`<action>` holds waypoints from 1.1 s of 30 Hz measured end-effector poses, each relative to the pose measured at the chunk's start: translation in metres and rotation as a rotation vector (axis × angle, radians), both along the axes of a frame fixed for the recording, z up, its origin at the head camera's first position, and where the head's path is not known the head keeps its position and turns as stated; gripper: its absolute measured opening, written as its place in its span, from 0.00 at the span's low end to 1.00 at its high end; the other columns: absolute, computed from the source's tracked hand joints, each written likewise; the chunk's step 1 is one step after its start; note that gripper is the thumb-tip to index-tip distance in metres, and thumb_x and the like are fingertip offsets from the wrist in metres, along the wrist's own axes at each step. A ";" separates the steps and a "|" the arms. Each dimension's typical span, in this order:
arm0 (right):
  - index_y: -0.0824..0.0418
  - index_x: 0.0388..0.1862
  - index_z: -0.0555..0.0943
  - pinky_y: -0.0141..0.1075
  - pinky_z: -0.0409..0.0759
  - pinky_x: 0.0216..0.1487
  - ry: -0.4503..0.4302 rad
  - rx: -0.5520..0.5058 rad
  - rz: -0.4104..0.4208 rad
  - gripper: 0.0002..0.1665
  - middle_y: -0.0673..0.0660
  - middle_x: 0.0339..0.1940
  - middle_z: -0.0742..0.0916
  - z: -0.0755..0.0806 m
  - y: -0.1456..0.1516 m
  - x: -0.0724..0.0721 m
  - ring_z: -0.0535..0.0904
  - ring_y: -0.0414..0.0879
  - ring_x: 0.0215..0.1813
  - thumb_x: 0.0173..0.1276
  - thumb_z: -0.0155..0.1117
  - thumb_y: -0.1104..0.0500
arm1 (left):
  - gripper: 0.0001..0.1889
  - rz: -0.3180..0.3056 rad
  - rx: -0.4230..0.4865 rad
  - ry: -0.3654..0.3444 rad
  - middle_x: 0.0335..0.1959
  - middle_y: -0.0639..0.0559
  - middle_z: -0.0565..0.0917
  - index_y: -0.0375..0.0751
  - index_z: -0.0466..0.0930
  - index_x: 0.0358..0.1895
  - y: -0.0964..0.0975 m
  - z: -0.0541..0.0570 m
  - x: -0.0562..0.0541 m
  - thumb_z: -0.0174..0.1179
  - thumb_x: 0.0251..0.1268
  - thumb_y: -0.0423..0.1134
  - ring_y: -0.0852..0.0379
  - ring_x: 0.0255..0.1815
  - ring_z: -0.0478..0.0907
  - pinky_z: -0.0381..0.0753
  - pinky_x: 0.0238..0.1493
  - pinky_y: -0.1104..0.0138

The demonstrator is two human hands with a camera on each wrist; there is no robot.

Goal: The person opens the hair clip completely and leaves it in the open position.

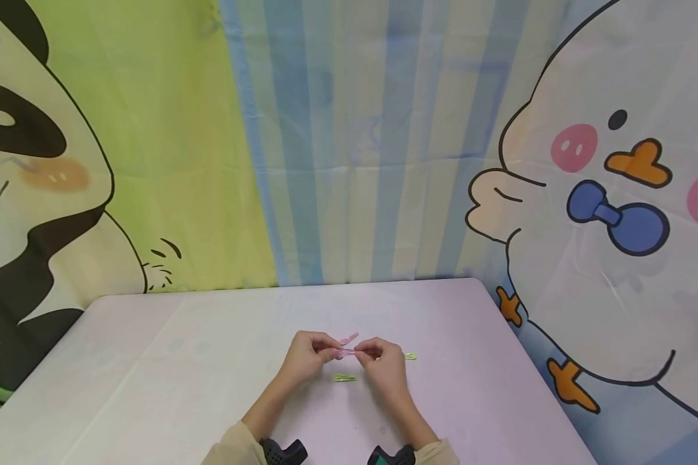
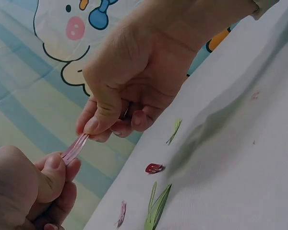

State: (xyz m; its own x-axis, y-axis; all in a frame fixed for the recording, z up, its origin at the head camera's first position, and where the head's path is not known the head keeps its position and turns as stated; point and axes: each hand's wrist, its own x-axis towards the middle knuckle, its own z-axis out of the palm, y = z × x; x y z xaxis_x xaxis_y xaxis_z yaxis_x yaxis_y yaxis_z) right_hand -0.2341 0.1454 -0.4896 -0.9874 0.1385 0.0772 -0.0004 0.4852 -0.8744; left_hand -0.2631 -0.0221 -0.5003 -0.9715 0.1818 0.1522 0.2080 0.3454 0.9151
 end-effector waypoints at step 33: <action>0.66 0.27 0.82 0.29 0.74 0.31 -0.006 -0.081 0.022 0.03 0.55 0.29 0.85 0.002 -0.005 0.003 0.76 0.42 0.32 0.56 0.68 0.67 | 0.04 -0.065 0.049 0.140 0.21 0.54 0.86 0.45 0.86 0.25 -0.008 -0.002 0.004 0.67 0.53 0.32 0.67 0.18 0.63 0.63 0.20 0.74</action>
State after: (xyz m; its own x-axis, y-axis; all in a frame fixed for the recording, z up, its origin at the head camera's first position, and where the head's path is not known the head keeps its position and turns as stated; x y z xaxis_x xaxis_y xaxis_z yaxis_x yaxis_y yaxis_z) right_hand -0.2306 0.1401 -0.4877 -0.9906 0.1226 0.0607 -0.0047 0.4130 -0.9107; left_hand -0.2591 -0.0301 -0.5019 -0.9266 0.2324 0.2956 0.3552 0.2833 0.8908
